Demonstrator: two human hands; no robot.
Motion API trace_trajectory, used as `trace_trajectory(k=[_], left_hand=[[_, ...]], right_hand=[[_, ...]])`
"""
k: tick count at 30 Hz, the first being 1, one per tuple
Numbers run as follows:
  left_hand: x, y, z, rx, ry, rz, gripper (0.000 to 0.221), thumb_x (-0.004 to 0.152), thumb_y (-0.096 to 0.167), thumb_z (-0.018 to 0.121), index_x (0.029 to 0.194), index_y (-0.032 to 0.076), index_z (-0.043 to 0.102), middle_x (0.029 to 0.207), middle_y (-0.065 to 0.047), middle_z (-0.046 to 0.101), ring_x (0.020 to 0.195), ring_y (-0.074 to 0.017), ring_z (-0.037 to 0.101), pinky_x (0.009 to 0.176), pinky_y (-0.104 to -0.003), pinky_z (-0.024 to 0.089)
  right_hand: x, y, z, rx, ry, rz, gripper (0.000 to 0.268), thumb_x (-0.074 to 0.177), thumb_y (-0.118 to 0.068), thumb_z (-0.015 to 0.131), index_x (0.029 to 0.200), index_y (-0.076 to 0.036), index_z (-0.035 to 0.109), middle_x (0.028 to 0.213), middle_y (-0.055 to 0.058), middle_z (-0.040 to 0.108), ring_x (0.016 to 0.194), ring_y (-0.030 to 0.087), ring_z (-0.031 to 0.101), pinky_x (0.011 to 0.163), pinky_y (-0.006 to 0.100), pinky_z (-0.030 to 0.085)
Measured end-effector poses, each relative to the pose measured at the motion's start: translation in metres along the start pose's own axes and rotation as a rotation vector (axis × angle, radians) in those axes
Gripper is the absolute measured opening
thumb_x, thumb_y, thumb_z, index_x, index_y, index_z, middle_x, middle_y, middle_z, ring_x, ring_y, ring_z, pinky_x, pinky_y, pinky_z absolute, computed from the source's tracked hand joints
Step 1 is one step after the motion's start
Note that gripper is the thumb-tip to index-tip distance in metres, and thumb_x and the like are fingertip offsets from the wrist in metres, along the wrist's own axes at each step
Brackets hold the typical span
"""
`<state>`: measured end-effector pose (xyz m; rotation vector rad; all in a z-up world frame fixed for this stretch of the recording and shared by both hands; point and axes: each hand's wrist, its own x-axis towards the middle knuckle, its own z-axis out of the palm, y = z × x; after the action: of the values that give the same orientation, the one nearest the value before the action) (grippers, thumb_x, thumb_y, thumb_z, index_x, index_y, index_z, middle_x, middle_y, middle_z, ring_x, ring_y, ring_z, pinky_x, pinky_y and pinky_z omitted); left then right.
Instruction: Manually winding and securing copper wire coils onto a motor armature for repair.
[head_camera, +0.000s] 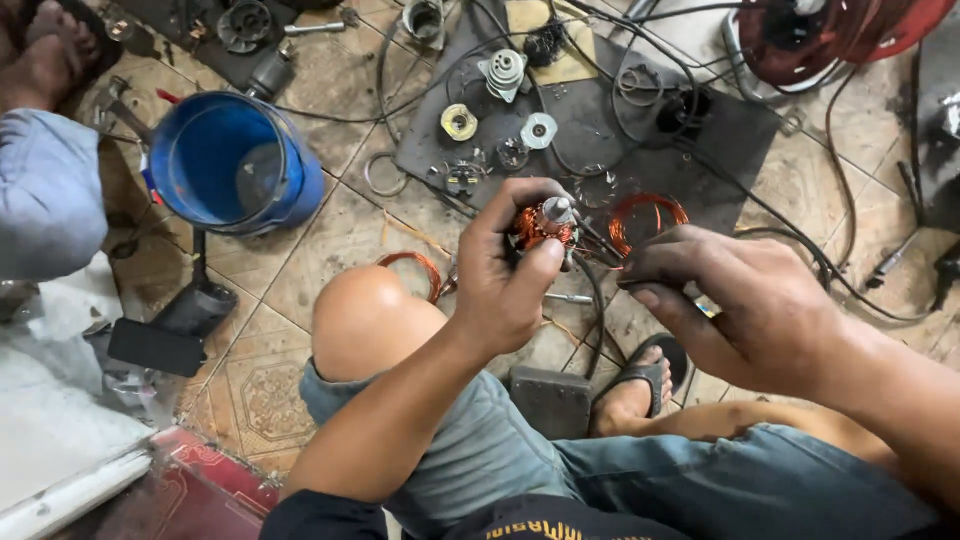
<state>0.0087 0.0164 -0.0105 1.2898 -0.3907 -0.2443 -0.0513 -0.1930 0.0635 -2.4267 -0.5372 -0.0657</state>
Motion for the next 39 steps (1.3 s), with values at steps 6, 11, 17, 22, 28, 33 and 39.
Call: trace_trajectory(k=[6,11,17,22,28,33,39], left_hand=[[0.003,-0.003,0.003,0.006,-0.014,0.004,0.037,0.088,0.000,0.049,0.124,0.006,0.056,0.105,-0.003,0.060,0.086,-0.0103,0.051,0.080,-0.024,0.046],[0.006,-0.003,0.006,0.045,-0.040,-0.011,0.036,0.087,0.002,0.049,0.122,0.005,0.056,0.107,-0.003,0.060,0.089,-0.0116,0.051,0.085,-0.025,0.046],[0.007,0.002,0.006,0.047,-0.030,-0.021,0.035,0.085,0.002,0.049,0.119,0.005,0.057,0.104,-0.003,0.060,0.087,-0.0117,0.051,0.083,-0.025,0.046],[0.008,0.002,0.007,0.104,-0.032,0.030,0.034,0.084,0.002,0.049,0.117,0.005,0.057,0.107,-0.004,0.059,0.087,-0.0131,0.050,0.083,-0.025,0.044],[0.007,0.006,0.009,0.123,-0.083,0.108,0.035,0.080,0.002,0.050,0.114,0.005,0.055,0.111,-0.008,0.058,0.093,-0.0183,0.053,0.087,-0.029,0.046],[0.007,0.008,0.011,0.155,-0.115,0.146,0.034,0.079,0.005,0.051,0.113,0.004,0.055,0.108,-0.010,0.058,0.091,-0.0201,0.053,0.086,-0.031,0.047],[0.005,0.011,0.012,0.222,-0.135,0.159,0.036,0.077,0.006,0.053,0.112,0.004,0.056,0.109,-0.011,0.059,0.090,-0.0212,0.055,0.083,-0.032,0.048]], right_hand=[[0.009,-0.001,-0.008,-0.041,-0.022,-0.081,0.016,0.088,-0.003,0.066,0.103,0.001,0.066,0.076,0.008,0.067,0.051,0.023,0.056,0.050,0.036,0.045],[0.010,0.007,0.001,-0.057,0.022,-0.056,0.021,0.089,-0.001,0.066,0.110,0.003,0.067,0.084,0.011,0.068,0.052,0.023,0.054,0.046,0.036,0.042],[0.016,0.017,0.007,-0.044,0.056,-0.148,0.019,0.091,0.001,0.066,0.109,0.007,0.066,0.081,0.012,0.067,0.052,0.022,0.053,0.045,0.035,0.042],[0.016,0.017,0.009,-0.050,0.093,-0.165,0.022,0.089,0.006,0.065,0.111,0.010,0.065,0.080,0.013,0.064,0.055,0.023,0.053,0.048,0.036,0.043],[0.017,0.010,0.011,-0.162,0.087,-0.222,0.022,0.088,0.004,0.070,0.109,0.008,0.066,0.084,0.013,0.065,0.062,0.023,0.058,0.054,0.035,0.049],[0.016,0.007,0.014,-0.298,0.101,-0.275,0.024,0.088,0.000,0.072,0.110,0.007,0.067,0.085,0.011,0.064,0.064,0.022,0.059,0.055,0.033,0.049],[0.015,0.008,0.012,-0.278,0.102,-0.315,0.026,0.086,0.001,0.072,0.111,0.007,0.067,0.080,0.009,0.058,0.061,0.020,0.053,0.052,0.033,0.045]])
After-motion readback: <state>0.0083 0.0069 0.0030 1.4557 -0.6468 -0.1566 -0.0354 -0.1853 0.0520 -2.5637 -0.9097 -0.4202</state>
